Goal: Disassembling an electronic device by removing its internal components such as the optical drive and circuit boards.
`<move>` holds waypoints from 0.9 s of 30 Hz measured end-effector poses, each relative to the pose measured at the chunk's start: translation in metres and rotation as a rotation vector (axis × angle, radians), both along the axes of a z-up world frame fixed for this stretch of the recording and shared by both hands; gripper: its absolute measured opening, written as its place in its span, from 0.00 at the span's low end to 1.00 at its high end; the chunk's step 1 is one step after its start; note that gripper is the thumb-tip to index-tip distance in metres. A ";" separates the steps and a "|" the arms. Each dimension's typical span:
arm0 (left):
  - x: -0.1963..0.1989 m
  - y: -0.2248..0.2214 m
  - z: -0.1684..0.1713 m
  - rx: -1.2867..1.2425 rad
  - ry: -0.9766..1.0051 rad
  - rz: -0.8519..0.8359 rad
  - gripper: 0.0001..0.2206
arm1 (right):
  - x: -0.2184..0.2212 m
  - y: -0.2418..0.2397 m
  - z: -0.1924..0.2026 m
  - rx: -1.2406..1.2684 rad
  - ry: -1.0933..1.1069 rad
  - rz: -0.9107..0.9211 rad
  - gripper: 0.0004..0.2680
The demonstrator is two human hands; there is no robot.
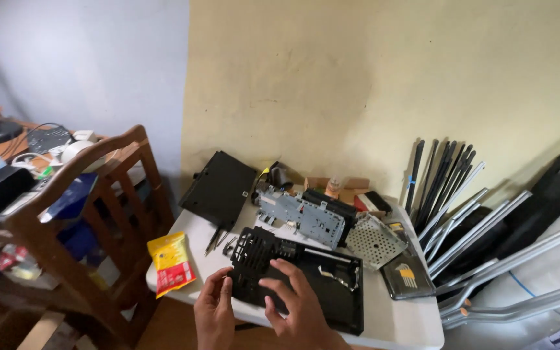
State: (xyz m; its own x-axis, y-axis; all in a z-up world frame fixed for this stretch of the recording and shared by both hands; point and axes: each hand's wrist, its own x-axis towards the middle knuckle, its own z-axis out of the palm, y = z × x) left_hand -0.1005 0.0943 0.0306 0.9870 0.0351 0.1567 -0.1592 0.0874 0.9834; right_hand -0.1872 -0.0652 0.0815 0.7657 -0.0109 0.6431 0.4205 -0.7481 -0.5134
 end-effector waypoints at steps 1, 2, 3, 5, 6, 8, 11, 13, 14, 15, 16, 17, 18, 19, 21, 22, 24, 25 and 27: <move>0.010 -0.008 -0.007 -0.002 -0.006 -0.009 0.10 | 0.008 -0.007 -0.004 -0.002 -0.006 -0.009 0.10; 0.021 -0.016 -0.013 -0.016 -0.038 -0.035 0.11 | 0.016 -0.015 -0.008 0.077 0.042 -0.028 0.12; 0.032 -0.024 -0.021 -0.029 -0.067 -0.063 0.11 | 0.025 -0.023 -0.012 0.157 0.092 -0.049 0.16; 0.053 -0.040 -0.037 -0.037 -0.140 -0.091 0.11 | 0.036 -0.030 -0.022 0.277 0.078 -0.091 0.17; 0.064 -0.047 -0.046 -0.044 -0.208 -0.110 0.10 | 0.042 -0.033 -0.028 0.398 0.066 -0.123 0.19; 0.074 -0.051 -0.040 0.048 -0.223 -0.174 0.09 | 0.054 -0.044 -0.056 0.605 0.036 -0.202 0.24; 0.097 -0.055 -0.029 0.183 -0.363 -0.343 0.09 | 0.065 -0.065 -0.062 0.909 0.067 -0.266 0.32; 0.101 -0.055 -0.025 0.241 -0.442 -0.467 0.10 | 0.060 -0.076 -0.051 1.038 0.171 -0.276 0.35; 0.102 -0.057 -0.022 0.250 -0.456 -0.510 0.09 | 0.057 -0.082 -0.043 0.895 0.304 -0.327 0.28; 0.105 -0.060 -0.018 0.260 -0.480 -0.551 0.09 | 0.057 -0.088 -0.035 0.750 0.426 -0.359 0.22; 0.095 -0.053 -0.012 0.282 -0.440 -0.570 0.09 | 0.050 -0.086 -0.037 0.780 0.461 -0.371 0.22; 0.096 -0.058 -0.001 0.303 -0.426 -0.582 0.09 | 0.052 -0.094 -0.034 0.892 0.437 -0.321 0.20; 0.097 -0.062 0.010 0.324 -0.412 -0.594 0.10 | 0.054 -0.102 -0.030 1.003 0.410 -0.272 0.20; 0.097 -0.064 0.012 0.327 -0.403 -0.598 0.10 | 0.054 -0.102 -0.032 1.008 0.417 -0.276 0.20; 0.096 -0.067 0.016 0.294 -0.394 -0.461 0.13 | 0.052 -0.101 -0.037 0.995 0.166 -0.292 0.11; 0.091 -0.061 0.015 0.298 -0.383 -0.464 0.13 | 0.046 -0.095 -0.034 1.000 0.175 -0.297 0.11; 0.093 -0.060 0.017 0.326 -0.361 -0.447 0.16 | 0.045 -0.090 -0.024 1.134 0.245 -0.324 0.11; 0.096 -0.060 0.012 0.324 -0.368 -0.446 0.16 | 0.046 -0.091 -0.027 1.131 0.239 -0.321 0.11; 0.094 -0.055 -0.005 0.421 -0.270 -0.474 0.16 | 0.041 -0.088 -0.039 1.261 0.246 -0.267 0.12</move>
State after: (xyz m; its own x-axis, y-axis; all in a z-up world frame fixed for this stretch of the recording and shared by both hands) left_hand -0.0060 0.0394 0.0260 0.8051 -0.5085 0.3053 -0.4425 -0.1723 0.8800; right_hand -0.1463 -0.1536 0.0423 0.7416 -0.6665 -0.0759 0.1308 0.2547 -0.9581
